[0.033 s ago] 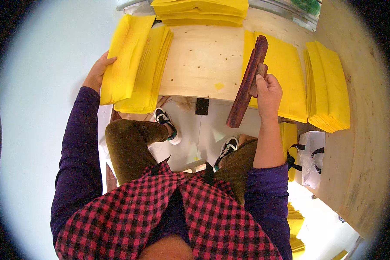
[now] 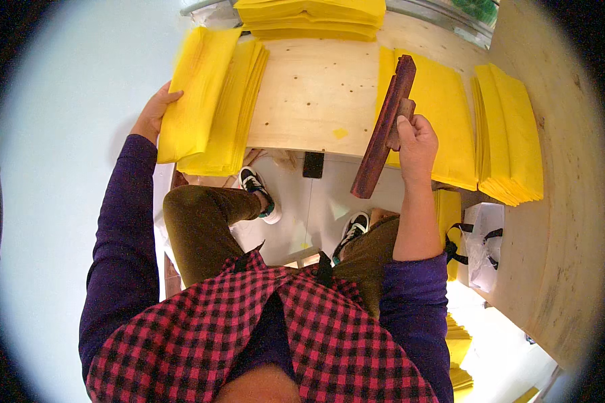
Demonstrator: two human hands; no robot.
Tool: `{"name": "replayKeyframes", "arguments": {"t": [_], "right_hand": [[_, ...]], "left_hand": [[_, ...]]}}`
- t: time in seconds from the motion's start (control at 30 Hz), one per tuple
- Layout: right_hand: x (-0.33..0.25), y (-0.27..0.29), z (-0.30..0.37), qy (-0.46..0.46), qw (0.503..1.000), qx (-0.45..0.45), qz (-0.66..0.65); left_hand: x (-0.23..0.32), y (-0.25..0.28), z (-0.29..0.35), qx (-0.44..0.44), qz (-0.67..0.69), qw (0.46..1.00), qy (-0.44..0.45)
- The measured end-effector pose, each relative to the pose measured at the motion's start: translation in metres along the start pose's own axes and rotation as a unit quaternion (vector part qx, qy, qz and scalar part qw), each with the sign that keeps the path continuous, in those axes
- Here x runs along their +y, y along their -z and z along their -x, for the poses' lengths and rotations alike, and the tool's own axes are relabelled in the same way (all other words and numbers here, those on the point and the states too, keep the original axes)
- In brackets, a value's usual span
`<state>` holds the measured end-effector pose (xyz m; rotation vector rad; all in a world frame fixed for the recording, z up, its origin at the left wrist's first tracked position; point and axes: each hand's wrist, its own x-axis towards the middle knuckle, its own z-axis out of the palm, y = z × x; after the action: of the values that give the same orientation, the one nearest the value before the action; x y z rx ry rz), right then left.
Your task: The person repeatedly folds yellow foam sheets in half using a wooden block as a guide and then stacks them on a wooden workbench. The person handles the sheets one at a time, aligns them, and uses the block to press the fold before stacking.
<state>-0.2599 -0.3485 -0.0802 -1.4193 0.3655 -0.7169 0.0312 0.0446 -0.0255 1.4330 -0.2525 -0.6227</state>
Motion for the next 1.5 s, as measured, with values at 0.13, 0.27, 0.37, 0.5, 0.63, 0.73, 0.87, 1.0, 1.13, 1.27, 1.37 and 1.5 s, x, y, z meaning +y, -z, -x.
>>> {"name": "replayKeyframes", "arguments": {"t": [0.13, 0.27, 0.37, 0.5, 0.63, 0.73, 0.87, 1.0, 1.13, 1.27, 1.37, 1.5], "right_hand": [[0.003, 0.001, 0.0, 0.002, 1.0, 0.016, 0.027], [0.001, 0.003, -0.002, -0.012, 0.999, 0.023, 0.044], [-0.002, 0.005, -0.005, -0.003, 0.998, 0.045, 0.033], [-0.012, 0.015, 0.0, 0.024, 0.997, 0.069, -0.033], [-0.028, 0.04, 0.003, 0.024, 0.989, 0.135, -0.059], [-0.034, 0.059, 0.007, 0.04, 0.978, 0.17, -0.112], [-0.034, 0.079, 0.009, 0.066, 0.97, 0.181, -0.149], [-0.034, 0.088, 0.01, 0.089, 0.964, 0.178, -0.177], [-0.037, 0.091, 0.015, 0.071, 0.971, 0.18, -0.138], [-0.039, 0.093, 0.016, 0.051, 0.967, 0.193, -0.155], [-0.039, 0.094, 0.014, 0.067, 0.966, 0.171, -0.18], [-0.042, 0.096, 0.015, 0.057, 0.962, 0.18, -0.196]], "left_hand": [[-0.036, 0.011, -0.015, -0.004, 0.02, 0.998, 0.052], [-0.043, 0.013, -0.018, -0.021, -0.014, 0.999, 0.044], [-0.042, 0.014, -0.021, -0.015, -0.083, 0.996, 0.024], [-0.034, 0.016, -0.027, 0.085, -0.316, 0.944, -0.031], [-0.016, -0.012, -0.023, 0.178, -0.493, 0.844, -0.112], [-0.006, -0.064, -0.024, 0.125, -0.473, 0.848, -0.205], [-0.031, -0.161, -0.014, -0.061, -0.238, 0.959, -0.141], [-0.104, -0.261, 0.028, -0.203, -0.006, 0.962, 0.18], [-0.155, -0.325, 0.046, -0.159, 0.05, 0.941, 0.294], [-0.18, -0.359, 0.04, -0.079, 0.135, 0.953, 0.26], [-0.185, -0.375, 0.035, -0.044, 0.127, 0.97, 0.201], [-0.185, -0.389, 0.031, -0.009, 0.07, 0.989, 0.127]]}}
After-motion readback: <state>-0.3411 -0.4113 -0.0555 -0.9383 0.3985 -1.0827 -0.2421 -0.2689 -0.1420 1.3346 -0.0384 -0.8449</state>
